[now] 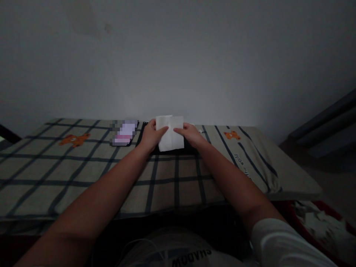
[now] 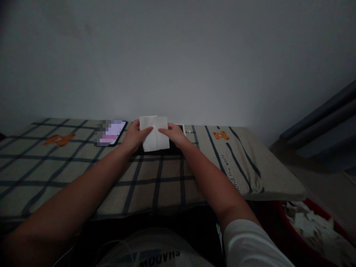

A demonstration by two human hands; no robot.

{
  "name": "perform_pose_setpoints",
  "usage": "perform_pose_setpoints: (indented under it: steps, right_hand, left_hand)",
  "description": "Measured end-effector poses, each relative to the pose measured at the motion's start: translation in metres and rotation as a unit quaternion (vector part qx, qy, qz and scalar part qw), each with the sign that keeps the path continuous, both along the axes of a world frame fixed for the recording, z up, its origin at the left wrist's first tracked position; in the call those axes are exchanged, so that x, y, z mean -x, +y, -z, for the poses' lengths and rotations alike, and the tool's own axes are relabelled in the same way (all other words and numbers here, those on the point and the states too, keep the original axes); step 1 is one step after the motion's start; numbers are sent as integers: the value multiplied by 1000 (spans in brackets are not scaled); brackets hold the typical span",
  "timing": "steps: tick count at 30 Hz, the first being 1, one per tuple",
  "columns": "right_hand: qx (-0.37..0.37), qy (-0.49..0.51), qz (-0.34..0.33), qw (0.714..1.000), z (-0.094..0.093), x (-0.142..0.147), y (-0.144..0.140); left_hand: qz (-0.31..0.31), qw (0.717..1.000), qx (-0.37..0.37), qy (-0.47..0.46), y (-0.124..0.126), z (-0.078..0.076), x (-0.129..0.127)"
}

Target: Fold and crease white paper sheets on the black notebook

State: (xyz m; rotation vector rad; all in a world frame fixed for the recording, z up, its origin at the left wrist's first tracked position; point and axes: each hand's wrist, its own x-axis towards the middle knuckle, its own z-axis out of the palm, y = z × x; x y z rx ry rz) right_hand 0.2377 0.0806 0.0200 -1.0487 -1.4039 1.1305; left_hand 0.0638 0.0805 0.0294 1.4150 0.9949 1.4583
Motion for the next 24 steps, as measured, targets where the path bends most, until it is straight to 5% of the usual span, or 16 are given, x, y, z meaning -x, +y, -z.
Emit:
perform_pose_setpoints:
  steps: [10,24]
  right_hand:
    - [-17,-56,42,997,-5,3,-5]
    - [-64,-111,29,991,-5,7,-4]
  left_hand:
    - [4,1000,22,13,-2,1,-1]
    - [-69,995,-22,63,2,6,0]
